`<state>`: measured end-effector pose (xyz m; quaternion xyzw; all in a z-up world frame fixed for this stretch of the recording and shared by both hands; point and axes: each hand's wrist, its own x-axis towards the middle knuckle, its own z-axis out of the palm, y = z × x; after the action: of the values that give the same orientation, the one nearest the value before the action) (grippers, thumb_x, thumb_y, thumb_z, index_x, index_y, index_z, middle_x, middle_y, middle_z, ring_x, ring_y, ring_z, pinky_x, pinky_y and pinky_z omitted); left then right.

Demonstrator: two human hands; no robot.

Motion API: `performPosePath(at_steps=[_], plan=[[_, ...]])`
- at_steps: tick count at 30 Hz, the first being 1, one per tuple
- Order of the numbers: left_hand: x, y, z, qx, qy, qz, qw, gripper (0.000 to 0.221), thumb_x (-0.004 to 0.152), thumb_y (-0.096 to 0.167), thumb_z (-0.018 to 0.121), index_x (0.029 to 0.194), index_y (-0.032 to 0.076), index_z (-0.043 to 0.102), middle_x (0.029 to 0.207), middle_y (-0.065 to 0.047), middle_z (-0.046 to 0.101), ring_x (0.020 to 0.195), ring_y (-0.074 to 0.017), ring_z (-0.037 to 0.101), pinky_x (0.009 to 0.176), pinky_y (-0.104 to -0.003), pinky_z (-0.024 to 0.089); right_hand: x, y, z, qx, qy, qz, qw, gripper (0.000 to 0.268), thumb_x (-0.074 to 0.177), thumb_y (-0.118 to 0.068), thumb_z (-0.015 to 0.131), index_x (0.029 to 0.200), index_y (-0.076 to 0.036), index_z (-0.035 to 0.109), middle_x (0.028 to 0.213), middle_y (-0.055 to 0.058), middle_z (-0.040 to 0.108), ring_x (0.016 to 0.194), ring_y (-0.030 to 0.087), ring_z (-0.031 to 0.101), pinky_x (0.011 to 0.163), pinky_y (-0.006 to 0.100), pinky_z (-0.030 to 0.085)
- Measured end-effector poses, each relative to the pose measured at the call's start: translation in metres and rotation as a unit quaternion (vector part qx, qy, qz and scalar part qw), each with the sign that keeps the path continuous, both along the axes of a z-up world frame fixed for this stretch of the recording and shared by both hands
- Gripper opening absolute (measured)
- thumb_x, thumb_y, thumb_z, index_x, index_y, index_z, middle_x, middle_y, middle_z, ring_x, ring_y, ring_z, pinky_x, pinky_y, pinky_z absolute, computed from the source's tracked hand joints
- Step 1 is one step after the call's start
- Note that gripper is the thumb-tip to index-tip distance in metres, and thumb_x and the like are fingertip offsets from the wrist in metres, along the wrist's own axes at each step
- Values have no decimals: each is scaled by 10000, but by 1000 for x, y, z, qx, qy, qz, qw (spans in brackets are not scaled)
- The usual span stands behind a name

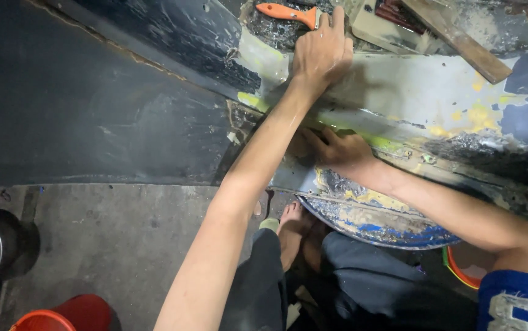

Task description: Hand-sanding the interior panels of a motorcycle body to smooth the surface.

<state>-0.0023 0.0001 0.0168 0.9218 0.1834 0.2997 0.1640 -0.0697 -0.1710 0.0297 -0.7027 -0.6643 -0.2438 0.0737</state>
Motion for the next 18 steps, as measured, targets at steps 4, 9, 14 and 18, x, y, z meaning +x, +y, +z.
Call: performPosePath(at_steps=[4, 9, 14, 18], plan=[[1, 1, -4, -5, 1, -5, 1000, 399, 759, 253, 481, 1090, 43, 407, 863, -166, 557, 539, -365, 565, 499, -459, 471, 0, -1, -4, 8, -23, 5, 1000, 407, 779, -198, 637, 1178, -126, 602, 1015, 51, 608, 346, 81, 354, 275, 228, 312], [1, 1, -2, 22, 5, 12, 1000, 386, 749, 240, 498, 1071, 43, 416, 826, -167, 575, 491, -347, 567, 449, -441, 470, 3, -5, -19, -9, -23, -13, 1000, 532, 740, -268, 615, 1262, -175, 569, 853, 35, 532, 324, 115, 356, 281, 275, 286], [3, 1, -4, 22, -2, 9, 1000, 370, 756, 244, 503, 1053, 41, 417, 814, -169, 578, 510, -351, 579, 456, -448, 472, 5, -7, -23, -52, -5, -17, 998, 681, 688, -356, 664, 1315, -141, 508, 866, 49, 525, 321, 129, 373, 278, 272, 330], [4, 2, -7, 42, -18, 21, 999, 411, 742, 247, 539, 1080, 44, 424, 809, -147, 577, 496, -330, 578, 438, -429, 466, -4, -3, -10, -24, -18, -36, 999, 483, 771, -186, 594, 1250, -177, 534, 840, 37, 532, 307, 152, 396, 286, 302, 372]])
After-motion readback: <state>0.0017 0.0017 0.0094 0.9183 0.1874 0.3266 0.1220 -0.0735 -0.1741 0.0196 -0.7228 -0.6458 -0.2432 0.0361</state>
